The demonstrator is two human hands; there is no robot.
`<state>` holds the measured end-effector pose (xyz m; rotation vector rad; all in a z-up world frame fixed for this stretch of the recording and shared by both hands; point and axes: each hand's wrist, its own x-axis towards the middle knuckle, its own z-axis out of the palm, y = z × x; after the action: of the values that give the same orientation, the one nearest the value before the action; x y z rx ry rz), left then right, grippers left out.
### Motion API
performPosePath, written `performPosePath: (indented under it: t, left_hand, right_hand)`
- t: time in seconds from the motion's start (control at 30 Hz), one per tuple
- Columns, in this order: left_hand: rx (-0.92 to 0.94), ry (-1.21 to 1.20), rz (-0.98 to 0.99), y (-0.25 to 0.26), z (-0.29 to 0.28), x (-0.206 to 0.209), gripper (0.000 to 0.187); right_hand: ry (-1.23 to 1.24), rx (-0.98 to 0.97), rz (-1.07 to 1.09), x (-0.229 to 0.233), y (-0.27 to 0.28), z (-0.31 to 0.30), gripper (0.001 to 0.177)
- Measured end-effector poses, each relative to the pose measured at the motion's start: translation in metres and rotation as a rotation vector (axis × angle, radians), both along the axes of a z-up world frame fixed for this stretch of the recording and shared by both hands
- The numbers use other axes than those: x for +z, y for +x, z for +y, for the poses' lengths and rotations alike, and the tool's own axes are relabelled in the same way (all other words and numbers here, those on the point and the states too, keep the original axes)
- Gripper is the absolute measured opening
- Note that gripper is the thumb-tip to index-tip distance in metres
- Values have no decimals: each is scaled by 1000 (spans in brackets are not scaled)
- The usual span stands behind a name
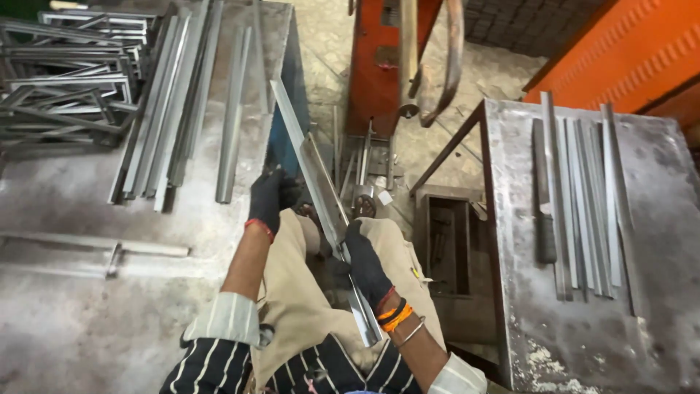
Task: Using a spot welding machine to join metal strips into rectangular frames.
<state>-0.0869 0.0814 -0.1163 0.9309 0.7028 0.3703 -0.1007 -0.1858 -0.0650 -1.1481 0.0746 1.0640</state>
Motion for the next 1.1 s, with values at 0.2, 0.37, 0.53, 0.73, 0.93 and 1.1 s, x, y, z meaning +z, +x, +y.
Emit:
performPosePath:
  t: [0.2, 0.37, 0.53, 0.73, 0.93, 1.1]
  left_hand:
    - [240, 151, 35, -67, 26, 12, 19]
    - [529, 814, 372, -137, 129, -83, 47]
    - [424, 1423, 1270, -230, 184, -94, 104]
    - [63, 1303, 1199, -269, 142, -101, 108]
    - [91, 1446, 1317, -251, 158, -85, 115]
    - [-202, 1273, 1339, -244, 184, -74, 103]
  right_hand:
    - [-91, 90, 104, 94, -37, 18, 67]
    - [-72, 191, 127, 59, -44, 20, 68]
    - [3, 212, 112, 41, -46, 20, 65]
    - [-7, 177, 166, 74, -44, 22, 63]
    - [-17, 251, 165, 57, -36, 11, 72]
    - [-6, 246, 127, 38, -30, 0, 77]
